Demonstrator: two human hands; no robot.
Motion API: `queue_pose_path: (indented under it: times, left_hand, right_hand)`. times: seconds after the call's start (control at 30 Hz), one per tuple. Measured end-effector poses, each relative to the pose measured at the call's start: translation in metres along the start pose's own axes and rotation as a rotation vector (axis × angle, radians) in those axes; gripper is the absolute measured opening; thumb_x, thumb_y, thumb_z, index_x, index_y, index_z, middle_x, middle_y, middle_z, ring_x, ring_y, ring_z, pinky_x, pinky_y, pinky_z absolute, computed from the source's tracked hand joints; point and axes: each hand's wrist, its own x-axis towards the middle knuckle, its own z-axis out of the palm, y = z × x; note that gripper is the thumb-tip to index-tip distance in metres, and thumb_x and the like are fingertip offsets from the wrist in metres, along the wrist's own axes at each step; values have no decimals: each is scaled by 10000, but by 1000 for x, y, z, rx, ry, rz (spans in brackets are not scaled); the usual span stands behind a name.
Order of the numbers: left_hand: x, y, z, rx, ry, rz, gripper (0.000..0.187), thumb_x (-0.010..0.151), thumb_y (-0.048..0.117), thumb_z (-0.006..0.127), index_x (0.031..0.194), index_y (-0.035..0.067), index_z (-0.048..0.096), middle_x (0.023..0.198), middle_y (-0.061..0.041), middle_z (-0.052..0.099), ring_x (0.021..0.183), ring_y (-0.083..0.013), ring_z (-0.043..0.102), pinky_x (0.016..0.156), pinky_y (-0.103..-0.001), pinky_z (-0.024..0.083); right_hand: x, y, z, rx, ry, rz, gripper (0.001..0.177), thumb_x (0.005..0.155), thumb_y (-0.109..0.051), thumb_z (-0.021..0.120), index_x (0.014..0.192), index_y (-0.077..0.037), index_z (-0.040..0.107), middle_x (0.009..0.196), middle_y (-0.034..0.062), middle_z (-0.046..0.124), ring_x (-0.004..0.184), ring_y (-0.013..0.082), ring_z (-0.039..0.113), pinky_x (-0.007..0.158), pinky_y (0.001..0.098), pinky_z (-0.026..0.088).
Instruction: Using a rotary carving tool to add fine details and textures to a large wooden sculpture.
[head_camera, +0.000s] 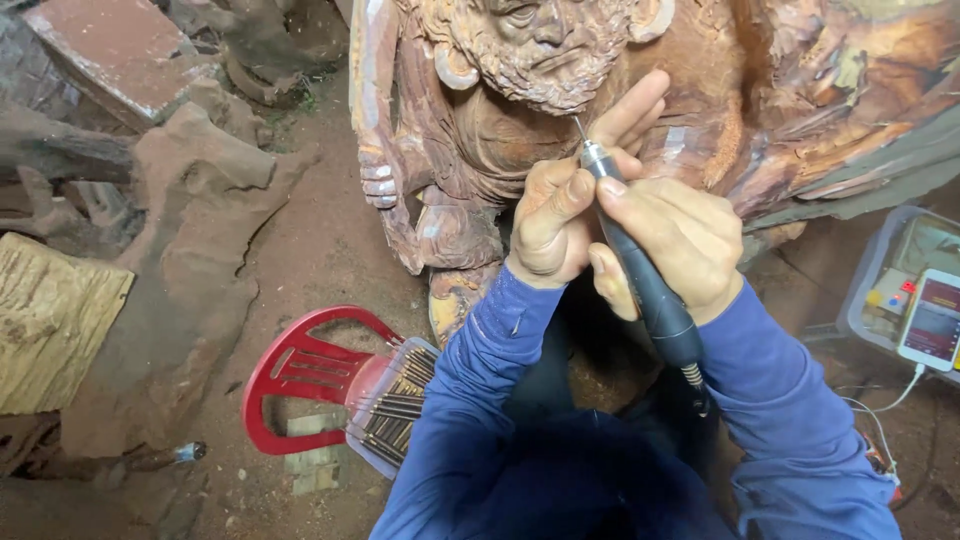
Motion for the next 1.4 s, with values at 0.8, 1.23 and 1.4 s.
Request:
queue_pose_path:
  times: [0.8,1.23,1.4]
  left_hand:
    - [6,-6,1,11,10,9,308,1100,261,562,1206,61,771,1645,-351,262,1595,-423,289,1420,-552,139]
    - [9,-4,2,44,12,-8,320,1105,272,557,1208,46,759,1650,-342,266,1576,-414,331,1411,-537,168]
    - [8,-7,0,80,-2,9,326,1107,282,546,1211,59,760,1647,-345,266,1576,-410,338,1407,-532,184]
  right_hand:
    - [8,-1,-4,-38,87,15,352,1041,-142,543,1185,167,633,950,286,745,799,398,752,732,428,612]
    - [7,1,-5,-42,110,9,353,1058,-151,532,1196,161,623,922,279,736,768,377,734,718,423,602]
    - [6,2,-6,-41,101,-5,349,1059,-152,533,1208,152,619,940,272,746,800,375,751,745,425,614]
